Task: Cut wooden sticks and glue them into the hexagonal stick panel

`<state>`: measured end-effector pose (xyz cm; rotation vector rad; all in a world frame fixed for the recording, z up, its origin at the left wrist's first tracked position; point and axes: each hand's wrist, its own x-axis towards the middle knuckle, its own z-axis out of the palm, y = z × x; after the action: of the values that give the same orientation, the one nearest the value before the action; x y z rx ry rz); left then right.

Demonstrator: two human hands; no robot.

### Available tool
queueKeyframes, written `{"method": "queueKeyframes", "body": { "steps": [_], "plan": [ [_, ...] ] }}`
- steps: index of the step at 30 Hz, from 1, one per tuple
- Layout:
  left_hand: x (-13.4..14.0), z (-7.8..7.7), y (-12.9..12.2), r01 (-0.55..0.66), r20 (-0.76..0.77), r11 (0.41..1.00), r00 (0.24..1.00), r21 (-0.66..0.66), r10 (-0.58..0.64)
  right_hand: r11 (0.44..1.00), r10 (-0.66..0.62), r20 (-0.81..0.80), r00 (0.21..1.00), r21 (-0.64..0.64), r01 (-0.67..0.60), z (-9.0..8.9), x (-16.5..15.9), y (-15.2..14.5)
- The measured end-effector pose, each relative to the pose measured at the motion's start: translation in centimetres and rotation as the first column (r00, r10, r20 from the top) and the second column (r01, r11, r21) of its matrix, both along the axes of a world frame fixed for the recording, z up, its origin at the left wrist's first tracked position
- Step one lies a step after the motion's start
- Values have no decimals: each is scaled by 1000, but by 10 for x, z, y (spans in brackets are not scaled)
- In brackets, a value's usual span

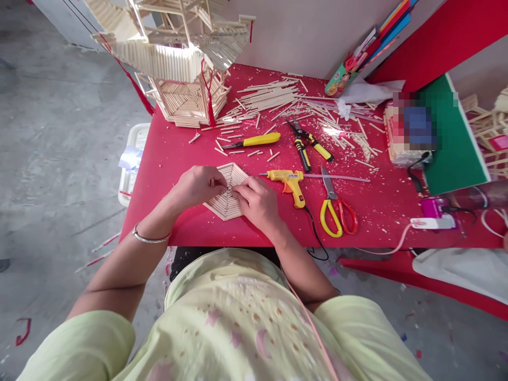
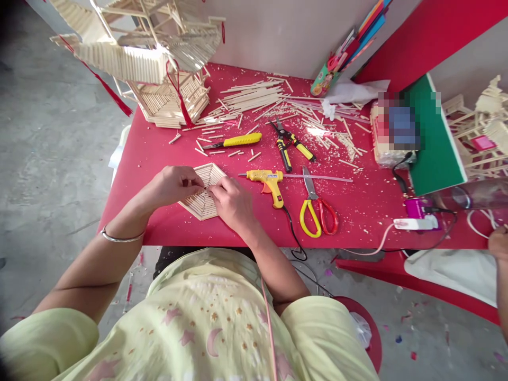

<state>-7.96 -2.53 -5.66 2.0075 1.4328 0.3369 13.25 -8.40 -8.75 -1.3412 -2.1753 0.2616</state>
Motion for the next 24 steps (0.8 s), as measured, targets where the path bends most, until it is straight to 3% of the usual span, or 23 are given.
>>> {"method": "queueKeyframes", "body": {
  "steps": [7, 12, 16, 21, 24],
  "plan": [
    [7, 2, -7, 145, -177, 982, 976, 119, -123, 999, 25, 104, 994, -38, -21, 14, 4, 13],
    [10, 1, -11, 182, -232, 968, 963, 170, -140, 999, 32, 146, 989, -47, -25, 17, 2, 13],
    [9, 0, -10, 149, -173, 975, 978, 163, -120, 999, 21, 123, 992, -36, -17, 15, 2, 13],
    [6, -2, -4, -23, -86, 985, 996, 172, 38, 999, -13, 34, 999, -29, 14, 7, 2, 12],
    [7, -5, -4, -25, -109, 986, 993, 164, 43, 999, -23, 8, 1000, -42, 23, 3, 2, 13]
  ]
}}
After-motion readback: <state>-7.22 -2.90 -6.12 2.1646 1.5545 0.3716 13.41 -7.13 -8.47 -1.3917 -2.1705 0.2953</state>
